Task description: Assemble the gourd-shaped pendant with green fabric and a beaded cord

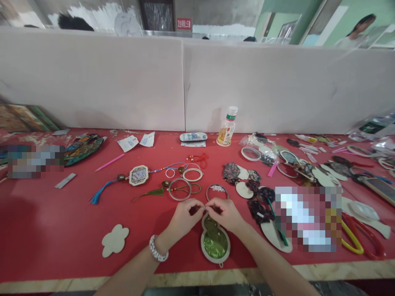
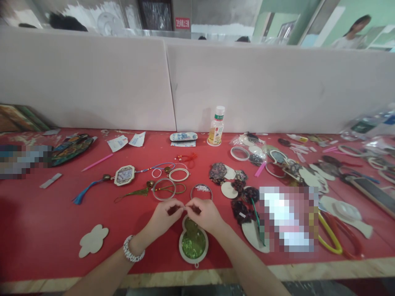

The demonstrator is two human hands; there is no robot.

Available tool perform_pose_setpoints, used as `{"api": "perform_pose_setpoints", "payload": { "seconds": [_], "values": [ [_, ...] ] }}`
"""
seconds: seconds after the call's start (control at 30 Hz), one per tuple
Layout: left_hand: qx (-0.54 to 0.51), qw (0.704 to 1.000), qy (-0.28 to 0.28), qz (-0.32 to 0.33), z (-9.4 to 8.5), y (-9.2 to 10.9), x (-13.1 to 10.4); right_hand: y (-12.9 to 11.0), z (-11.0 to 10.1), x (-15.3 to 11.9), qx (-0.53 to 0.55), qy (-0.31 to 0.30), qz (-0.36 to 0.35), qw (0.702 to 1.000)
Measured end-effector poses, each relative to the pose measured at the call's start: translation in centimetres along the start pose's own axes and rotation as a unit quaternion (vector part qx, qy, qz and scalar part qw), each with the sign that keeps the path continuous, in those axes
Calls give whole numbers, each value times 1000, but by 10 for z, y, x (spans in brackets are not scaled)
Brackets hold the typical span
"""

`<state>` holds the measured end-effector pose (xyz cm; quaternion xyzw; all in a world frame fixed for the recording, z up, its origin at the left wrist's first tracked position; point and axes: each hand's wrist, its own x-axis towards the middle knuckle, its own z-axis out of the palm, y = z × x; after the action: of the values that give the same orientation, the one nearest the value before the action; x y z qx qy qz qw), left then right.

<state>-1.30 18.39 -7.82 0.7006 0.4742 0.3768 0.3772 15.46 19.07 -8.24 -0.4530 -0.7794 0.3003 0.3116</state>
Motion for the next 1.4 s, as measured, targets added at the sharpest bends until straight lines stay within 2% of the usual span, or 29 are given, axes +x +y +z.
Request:
{"api": "perform_pose_setpoints", "payload": {
  "seconds": [0.67,0.9,1.13,1.27,1.4],
  "values": [
    [-24,999,-48,-5,-2,-2,0,-3,0,3,111,0,60,992],
    [-77,997,-27,-13,-2,-2,0,-4,1,4,225,-5,125,966],
    [-107,993,-50,-26,-4,-5,-2,-9,-2,6,308,-1,148,940],
    [-78,997,-6,6,-3,-3,-2,-8,0,5,289,-8,136,947],
    [-98,995,-20,0,-2,0,-2,0,7,2,239,-19,108,965]
  ]
}}
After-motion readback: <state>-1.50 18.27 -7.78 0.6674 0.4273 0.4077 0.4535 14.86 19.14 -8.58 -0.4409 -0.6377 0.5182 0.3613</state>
